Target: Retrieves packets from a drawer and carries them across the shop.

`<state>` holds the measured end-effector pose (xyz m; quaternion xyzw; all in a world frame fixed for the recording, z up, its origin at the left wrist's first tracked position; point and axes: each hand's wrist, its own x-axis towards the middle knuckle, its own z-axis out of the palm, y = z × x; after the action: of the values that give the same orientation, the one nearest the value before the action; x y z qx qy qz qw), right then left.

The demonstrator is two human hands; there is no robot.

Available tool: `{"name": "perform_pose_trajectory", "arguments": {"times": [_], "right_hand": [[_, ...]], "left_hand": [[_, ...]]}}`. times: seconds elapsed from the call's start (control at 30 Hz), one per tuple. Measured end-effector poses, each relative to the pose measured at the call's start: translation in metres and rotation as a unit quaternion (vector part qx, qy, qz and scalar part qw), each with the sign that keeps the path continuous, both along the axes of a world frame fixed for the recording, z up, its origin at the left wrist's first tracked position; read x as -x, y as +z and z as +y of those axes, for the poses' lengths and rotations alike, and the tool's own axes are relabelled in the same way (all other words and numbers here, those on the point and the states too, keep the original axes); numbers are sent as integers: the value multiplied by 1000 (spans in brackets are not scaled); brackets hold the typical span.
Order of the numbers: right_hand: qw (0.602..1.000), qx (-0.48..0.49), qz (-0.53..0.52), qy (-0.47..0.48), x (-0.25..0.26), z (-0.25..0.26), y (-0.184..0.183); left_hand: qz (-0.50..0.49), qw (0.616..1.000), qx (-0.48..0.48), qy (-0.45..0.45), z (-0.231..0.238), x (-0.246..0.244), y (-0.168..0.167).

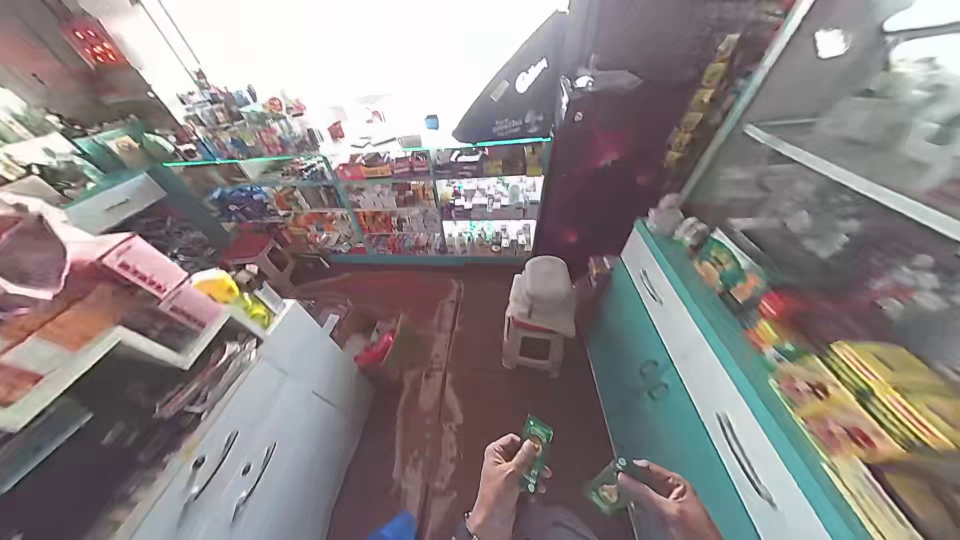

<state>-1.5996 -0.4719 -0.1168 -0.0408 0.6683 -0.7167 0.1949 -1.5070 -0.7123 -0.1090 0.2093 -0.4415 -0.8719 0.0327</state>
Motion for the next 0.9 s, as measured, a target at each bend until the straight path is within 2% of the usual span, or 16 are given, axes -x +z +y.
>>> {"name": "perform_pose_trajectory", "arguments": {"times": [0.13,0.23,0.33,0.4,0.5,0.63,0.77,0.9], "right_hand": [[989,119,-69,48,164,-145,13],[974,100,-138,149,256,-271,31],[924,128,-137,332,324,-377,30],[901,144,-124,389,362,-446,20],[910,149,-143,358,417,-538,2],[944,110,-185,250,503,-630,24],[936,111,-215,255,620,-709,31],[933,123,-174,290,716,-824,20]], "left_hand": [[4,998,29,56,-98,106,22],[-13,988,29,148,-182,160,37],[-34,966,6,258,-265,203,20],[-34,948,-19,315,-324,235,-7],[-47,927,-50,369,-411,297,-31],[-51,932,-32,357,-516,407,1],[25,938,-11,346,-634,514,30],[63,933,6,353,-758,602,23]]}}
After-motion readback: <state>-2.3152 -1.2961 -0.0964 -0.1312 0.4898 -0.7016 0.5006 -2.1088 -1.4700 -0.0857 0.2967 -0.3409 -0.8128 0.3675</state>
